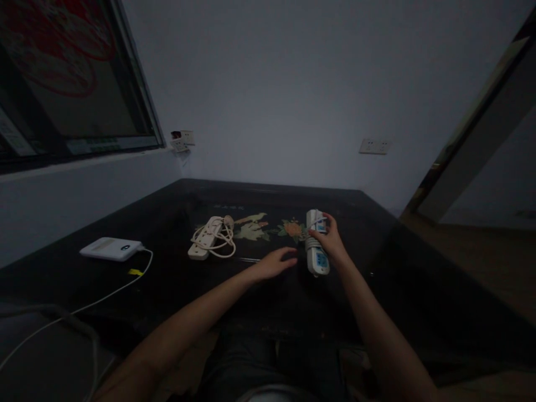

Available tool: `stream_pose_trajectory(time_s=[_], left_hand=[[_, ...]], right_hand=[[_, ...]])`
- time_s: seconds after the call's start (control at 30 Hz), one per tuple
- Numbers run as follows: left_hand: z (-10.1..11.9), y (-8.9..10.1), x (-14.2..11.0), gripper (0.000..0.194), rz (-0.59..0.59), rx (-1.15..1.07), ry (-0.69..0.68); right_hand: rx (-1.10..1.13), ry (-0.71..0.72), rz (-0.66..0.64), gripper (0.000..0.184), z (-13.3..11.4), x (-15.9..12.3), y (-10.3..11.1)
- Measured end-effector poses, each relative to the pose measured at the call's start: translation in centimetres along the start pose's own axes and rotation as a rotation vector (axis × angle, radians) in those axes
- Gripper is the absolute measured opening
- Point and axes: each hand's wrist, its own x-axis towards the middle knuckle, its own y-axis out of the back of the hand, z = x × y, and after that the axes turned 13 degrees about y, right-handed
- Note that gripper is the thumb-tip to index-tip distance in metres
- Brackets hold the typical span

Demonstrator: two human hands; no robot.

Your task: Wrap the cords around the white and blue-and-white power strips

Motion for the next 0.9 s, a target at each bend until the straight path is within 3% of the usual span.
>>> stream_pose_trajectory(time_s=[0.1, 0.27, 0.43, 0.53, 0.63, 0.73, 0.9], left_hand=[[0.4, -2.7, 1.0, 0.047, -0.175, -0.428, 0.082], [0.3, -2.8, 0.7, 0.07, -0.068, -0.743, 0.165], [0.0, -0.6, 0.5, 0.068, -0.082, -0.78, 0.104], [-0.1, 0.7, 0.6, 0.066, -0.083, -0.767, 0.098], [0.0, 1.5, 0.5, 0.06, -0.092, -0.71, 0.078], [0.4, 2.1, 0.3, 0.052, -0.102, -0.682, 0.024], [0.5, 3.4, 0.3, 0.047, -0.047, -0.654, -0.011]], right_hand=[[0.06, 0.13, 0.08, 0.09, -1.2, -1.2, -3.4], [0.134, 0.34, 0.081, 0.081, -2.5, -3.2, -5.9], [0.151, 0.311, 0.094, 0.057, -2.1, -2.6, -4.1], [0.052, 0.253, 0.111, 0.049, -0.7, -1.6, -2.3], [-0.075, 0.266, 0.033, 0.037, 0.9, -0.7, -1.4], [-0.083, 0.262, -0.064, 0.027, 1.8, -0.3, -1.5], [0.016, 0.186, -0.21, 0.034, 2.1, -0.8, -2.4]])
